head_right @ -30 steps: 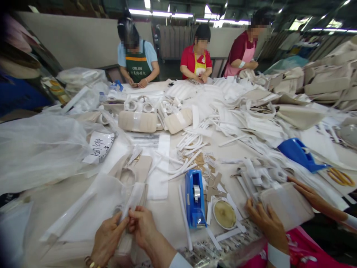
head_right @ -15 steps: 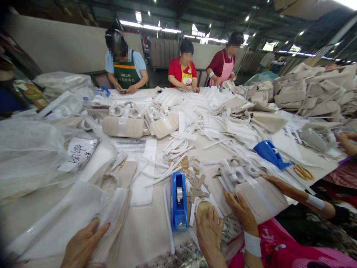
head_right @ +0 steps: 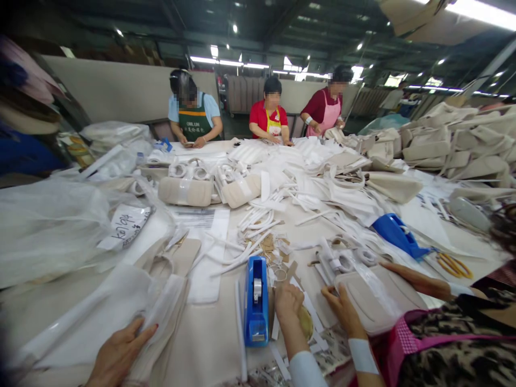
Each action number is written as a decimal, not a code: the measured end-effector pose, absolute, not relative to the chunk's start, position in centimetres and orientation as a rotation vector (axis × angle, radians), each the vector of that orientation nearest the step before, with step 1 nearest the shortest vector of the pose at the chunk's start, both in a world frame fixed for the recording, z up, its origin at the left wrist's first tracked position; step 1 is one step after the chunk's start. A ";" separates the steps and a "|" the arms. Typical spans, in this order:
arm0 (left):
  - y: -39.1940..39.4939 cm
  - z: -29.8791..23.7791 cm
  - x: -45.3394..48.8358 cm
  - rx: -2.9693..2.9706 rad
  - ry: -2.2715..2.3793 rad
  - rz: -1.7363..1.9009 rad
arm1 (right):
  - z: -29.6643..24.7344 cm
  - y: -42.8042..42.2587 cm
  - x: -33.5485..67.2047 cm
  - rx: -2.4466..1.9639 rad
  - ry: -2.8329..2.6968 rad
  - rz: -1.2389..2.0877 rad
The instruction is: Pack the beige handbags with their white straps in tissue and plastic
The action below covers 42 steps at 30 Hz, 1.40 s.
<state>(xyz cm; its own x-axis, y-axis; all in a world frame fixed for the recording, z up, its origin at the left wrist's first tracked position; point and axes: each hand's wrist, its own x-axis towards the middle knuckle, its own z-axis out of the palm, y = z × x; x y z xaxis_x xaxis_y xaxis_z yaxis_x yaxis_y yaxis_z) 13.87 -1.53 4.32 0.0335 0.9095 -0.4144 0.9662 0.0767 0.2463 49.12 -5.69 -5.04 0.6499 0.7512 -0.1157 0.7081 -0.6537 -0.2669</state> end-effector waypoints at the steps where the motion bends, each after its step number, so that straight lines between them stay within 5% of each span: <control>1: -1.6 4.3 13.9 1.870 1.889 -0.157 | -5.3 -5.3 49.4 -2.681 -1.160 0.395; 13: -1.7 4.5 14.1 1.893 1.903 -0.172 | -2.3 -5.3 53.2 -2.342 -0.931 1.082; 27: -1.7 4.9 14.4 1.847 1.899 -0.138 | 1.3 -7.0 48.8 -2.089 -0.867 0.834; 34: -1.8 4.6 14.2 1.799 1.983 -0.059 | 0.8 -6.3 33.4 -1.492 -1.101 1.798; 42: -2.5 4.4 14.5 1.806 2.018 0.027 | -2.1 -2.6 28.8 -1.234 -1.067 2.118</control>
